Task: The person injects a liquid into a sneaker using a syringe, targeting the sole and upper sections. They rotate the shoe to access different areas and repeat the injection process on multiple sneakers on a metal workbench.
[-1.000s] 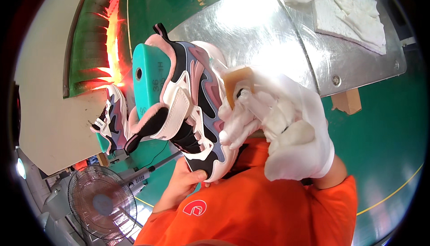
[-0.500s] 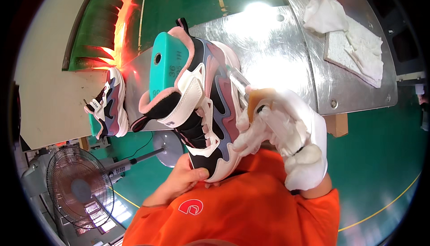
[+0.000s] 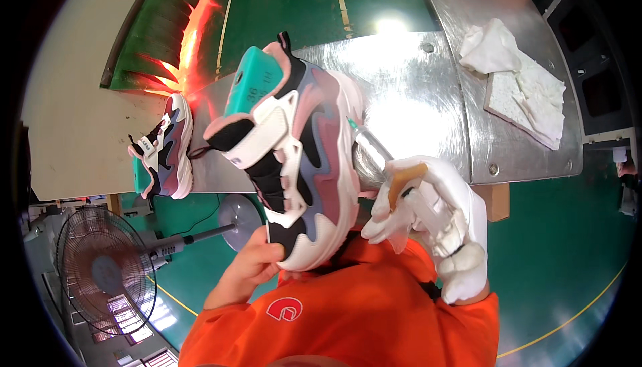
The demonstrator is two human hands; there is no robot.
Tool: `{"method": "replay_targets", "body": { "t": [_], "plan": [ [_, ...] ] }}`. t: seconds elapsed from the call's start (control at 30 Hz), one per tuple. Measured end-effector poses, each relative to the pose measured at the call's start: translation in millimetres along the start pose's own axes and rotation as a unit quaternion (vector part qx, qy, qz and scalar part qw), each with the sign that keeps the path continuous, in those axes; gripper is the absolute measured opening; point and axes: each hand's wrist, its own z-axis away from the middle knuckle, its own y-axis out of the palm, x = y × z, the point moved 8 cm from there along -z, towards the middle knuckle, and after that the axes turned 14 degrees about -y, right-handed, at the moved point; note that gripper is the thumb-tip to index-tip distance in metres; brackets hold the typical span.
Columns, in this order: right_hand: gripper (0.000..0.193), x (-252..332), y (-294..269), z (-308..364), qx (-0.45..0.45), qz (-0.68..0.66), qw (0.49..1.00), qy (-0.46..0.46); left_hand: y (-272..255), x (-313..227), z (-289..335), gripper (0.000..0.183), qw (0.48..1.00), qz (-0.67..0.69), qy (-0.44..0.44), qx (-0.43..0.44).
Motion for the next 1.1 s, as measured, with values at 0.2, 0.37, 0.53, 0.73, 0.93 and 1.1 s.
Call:
{"method": "replay_targets", "body": {
  "t": [0.2, 0.37, 0.53, 0.73, 0.93, 1.1],
  "plan": [
    [0.117, 1, -17, 6, 0.08, -0.026, 0.989, -0.118, -34, -14, 18, 0.055, 0.996, 0.069, 0.033, 0.05],
    [0.113, 10, -21, 6, 0.06, 0.178, 0.965, -0.181, -64, -23, 29, 0.053, 0.993, 0.116, 0.032, -0.018],
    [0.097, 11, 0, -3, 0.068, 0.392, 0.893, -0.21, -67, -30, 32, 0.056, 0.991, 0.133, 0.032, 0.0],
    [0.079, 6, 22, -36, 0.116, 0.559, 0.784, -0.244, -64, -30, 31, 0.053, 0.991, 0.127, 0.025, 0.031],
    [0.078, 11, 27, -51, 0.086, 0.624, 0.718, -0.296, -87, -62, 48, 0.047, 0.967, 0.078, 0.1, -0.223],
    [0.074, 6, -4, -52, 0.044, 0.592, 0.771, -0.229, -93, -152, 78, 0.043, 0.801, -0.317, 0.237, -0.45]
  ]
}}
